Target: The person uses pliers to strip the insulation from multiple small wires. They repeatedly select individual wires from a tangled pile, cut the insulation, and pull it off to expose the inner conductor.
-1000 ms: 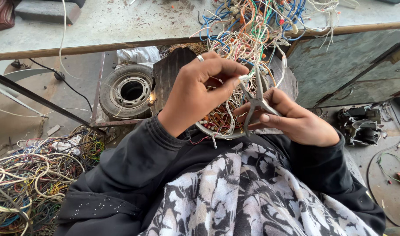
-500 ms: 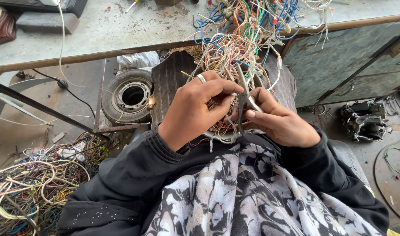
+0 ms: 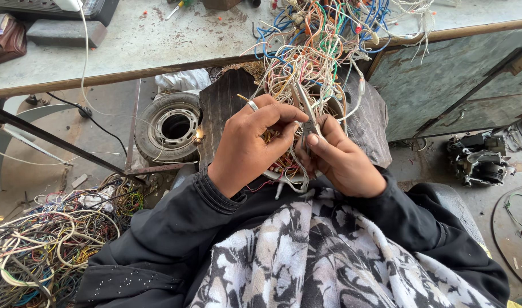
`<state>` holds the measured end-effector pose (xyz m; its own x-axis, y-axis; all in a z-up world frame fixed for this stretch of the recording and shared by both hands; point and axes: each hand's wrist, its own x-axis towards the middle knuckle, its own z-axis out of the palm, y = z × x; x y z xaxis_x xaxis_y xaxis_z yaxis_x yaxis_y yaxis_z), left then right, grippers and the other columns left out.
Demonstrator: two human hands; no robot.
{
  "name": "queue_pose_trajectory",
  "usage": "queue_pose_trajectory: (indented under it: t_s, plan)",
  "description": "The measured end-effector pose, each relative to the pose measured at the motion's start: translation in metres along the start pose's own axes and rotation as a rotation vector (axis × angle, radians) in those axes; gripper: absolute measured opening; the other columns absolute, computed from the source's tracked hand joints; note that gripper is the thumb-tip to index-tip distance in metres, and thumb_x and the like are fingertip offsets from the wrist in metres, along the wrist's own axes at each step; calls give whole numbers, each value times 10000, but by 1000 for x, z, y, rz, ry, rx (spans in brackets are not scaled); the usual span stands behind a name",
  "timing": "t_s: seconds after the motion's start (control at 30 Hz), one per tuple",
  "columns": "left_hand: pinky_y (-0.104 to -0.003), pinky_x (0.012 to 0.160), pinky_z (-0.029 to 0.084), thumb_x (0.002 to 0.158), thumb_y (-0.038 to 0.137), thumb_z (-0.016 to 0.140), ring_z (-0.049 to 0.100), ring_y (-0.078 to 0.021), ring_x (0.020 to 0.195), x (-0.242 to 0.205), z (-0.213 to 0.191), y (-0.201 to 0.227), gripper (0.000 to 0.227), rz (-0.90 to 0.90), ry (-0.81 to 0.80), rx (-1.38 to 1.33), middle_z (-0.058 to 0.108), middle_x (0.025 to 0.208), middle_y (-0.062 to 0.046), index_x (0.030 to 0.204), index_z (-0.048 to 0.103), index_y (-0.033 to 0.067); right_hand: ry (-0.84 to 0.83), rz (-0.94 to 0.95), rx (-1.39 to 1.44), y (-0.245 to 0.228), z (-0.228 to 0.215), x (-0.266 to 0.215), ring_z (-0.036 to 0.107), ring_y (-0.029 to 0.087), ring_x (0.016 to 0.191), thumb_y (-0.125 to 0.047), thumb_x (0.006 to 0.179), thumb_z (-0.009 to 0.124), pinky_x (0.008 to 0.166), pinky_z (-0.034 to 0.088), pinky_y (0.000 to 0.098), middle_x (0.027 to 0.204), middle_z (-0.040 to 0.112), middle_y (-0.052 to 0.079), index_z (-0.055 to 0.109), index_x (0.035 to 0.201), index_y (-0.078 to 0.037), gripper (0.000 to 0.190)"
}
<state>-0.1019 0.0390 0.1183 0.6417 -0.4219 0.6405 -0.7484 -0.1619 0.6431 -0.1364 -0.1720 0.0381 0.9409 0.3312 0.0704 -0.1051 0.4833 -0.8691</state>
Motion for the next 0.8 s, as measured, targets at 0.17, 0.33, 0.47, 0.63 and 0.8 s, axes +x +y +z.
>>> queue_pose_trajectory:
  t_s: [0.17,0.33,0.47,0.63,0.8]
  plan:
    - [-288,766,567,944,15,728,699,-151,855,-1,2,-2,172,24,-2,-11,677,961,-39,1097,734,90,51,-73,-213,10,-2,5,487,92,666,-197,1027,633,568,428,249,826,514,-6,417,1377,-76,429]
    - [-274,749,567,935,2,724,697,-143,844,0,3,-9,163,-11,3,-37,668,944,-39,1080,738,75,117,-35,-202,11,7,8,494,103,598,-177,987,655,538,434,263,766,518,2,436,1445,-89,515]
    - [-251,755,583,953,-4,711,706,-106,861,1,3,-15,143,-50,-1,-101,666,973,-36,1079,734,57,3,20,-189,-7,6,9,668,196,721,-179,1033,591,645,535,311,876,679,104,380,1329,-46,387]
    - [-227,737,555,968,-13,719,663,-74,849,2,5,-32,102,-136,-9,-207,636,965,-21,1061,738,24,52,106,-180,-21,0,-1,709,196,893,-151,987,574,762,595,351,1020,696,100,407,1364,-81,419]
    - [-221,906,571,1026,-19,691,675,-70,1010,2,2,-50,102,-152,24,-458,665,1085,-1,1125,695,3,11,61,-138,-20,-7,-3,669,180,1016,-102,1059,562,873,550,342,1148,664,95,443,1385,-24,356]
